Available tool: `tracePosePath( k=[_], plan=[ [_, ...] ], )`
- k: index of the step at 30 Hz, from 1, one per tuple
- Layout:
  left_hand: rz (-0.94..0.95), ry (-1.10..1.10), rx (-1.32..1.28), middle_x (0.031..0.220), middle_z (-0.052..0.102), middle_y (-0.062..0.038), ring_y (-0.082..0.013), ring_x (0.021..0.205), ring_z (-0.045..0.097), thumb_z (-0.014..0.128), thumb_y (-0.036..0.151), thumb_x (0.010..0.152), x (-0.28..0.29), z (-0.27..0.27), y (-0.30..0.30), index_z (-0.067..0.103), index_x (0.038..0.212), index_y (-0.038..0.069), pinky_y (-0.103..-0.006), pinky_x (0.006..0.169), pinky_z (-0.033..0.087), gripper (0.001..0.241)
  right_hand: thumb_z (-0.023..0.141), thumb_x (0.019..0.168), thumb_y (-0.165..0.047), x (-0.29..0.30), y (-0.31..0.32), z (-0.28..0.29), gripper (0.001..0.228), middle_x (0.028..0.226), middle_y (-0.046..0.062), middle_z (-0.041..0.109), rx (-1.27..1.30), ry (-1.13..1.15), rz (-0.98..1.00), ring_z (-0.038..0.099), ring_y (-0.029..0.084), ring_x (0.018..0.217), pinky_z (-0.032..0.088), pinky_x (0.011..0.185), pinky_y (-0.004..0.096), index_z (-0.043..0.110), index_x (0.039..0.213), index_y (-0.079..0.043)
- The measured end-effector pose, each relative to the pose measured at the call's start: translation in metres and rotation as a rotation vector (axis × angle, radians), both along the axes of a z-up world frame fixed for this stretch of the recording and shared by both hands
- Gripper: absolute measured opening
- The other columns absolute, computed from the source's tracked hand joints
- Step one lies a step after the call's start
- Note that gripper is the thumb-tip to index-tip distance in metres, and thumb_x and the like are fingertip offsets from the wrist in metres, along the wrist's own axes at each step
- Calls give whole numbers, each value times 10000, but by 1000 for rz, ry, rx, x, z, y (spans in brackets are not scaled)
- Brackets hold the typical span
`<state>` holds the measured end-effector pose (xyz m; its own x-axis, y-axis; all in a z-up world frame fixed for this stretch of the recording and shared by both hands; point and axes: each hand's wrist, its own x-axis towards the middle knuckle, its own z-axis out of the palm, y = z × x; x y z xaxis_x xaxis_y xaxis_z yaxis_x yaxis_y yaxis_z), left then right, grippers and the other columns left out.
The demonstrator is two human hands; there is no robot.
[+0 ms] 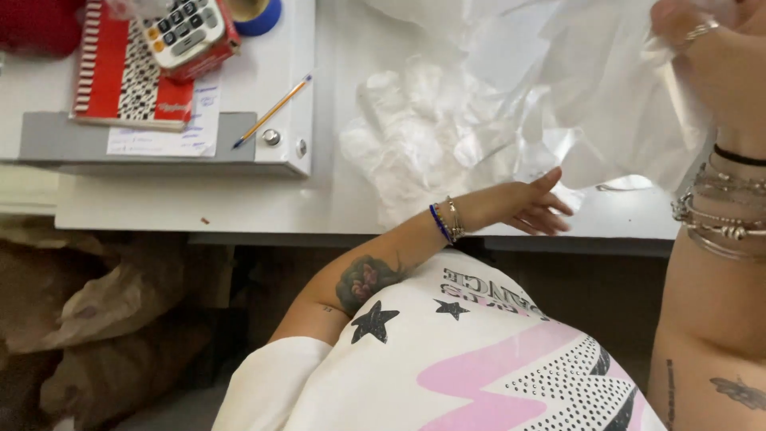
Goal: Weighing bundles of plastic glove bags on a digital scale and then storing them in a drawer or a larger bag.
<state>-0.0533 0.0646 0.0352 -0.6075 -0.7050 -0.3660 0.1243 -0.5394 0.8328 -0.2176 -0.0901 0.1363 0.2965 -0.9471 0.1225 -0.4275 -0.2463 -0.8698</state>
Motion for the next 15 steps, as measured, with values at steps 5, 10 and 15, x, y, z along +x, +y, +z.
tracePosePath(
  k=[5, 10, 15],
  plan=[
    [665, 558, 57, 1287, 595, -259, -371, 1152, 631, 757, 532, 685, 15, -20, 10, 318, 1480, -9, -515, 1112, 493, 1057, 519, 1255, -120, 15, 34, -24, 50, 1068, -4, 431, -276, 120, 250, 428, 139, 987, 385, 917, 321, 551, 1227, -93],
    [1193, 288, 53, 1186, 643, -256, -341, 1041, 677, 776, 343, 642, 83, 0, 25, 335, 1344, 21, -440, 1018, 567, 889, 505, 1263, -267, 9, 8, -134, 144, 1410, -21, 476, 46, -492, 360, 460, 161, 1377, 461, 1220, 428, 511, 1401, -226],
    [1342, -271, -342, 1248, 738, -140, -179, 904, 647, 731, 141, 835, 131, -46, 63, 308, 1225, 167, -293, 689, 592, 576, 601, 1019, 185, 82, 140, -106, 483, 939, 114, 656, 250, -335, -15, 653, 173, 731, 537, 640, 261, 297, 1166, -160]
  ],
)
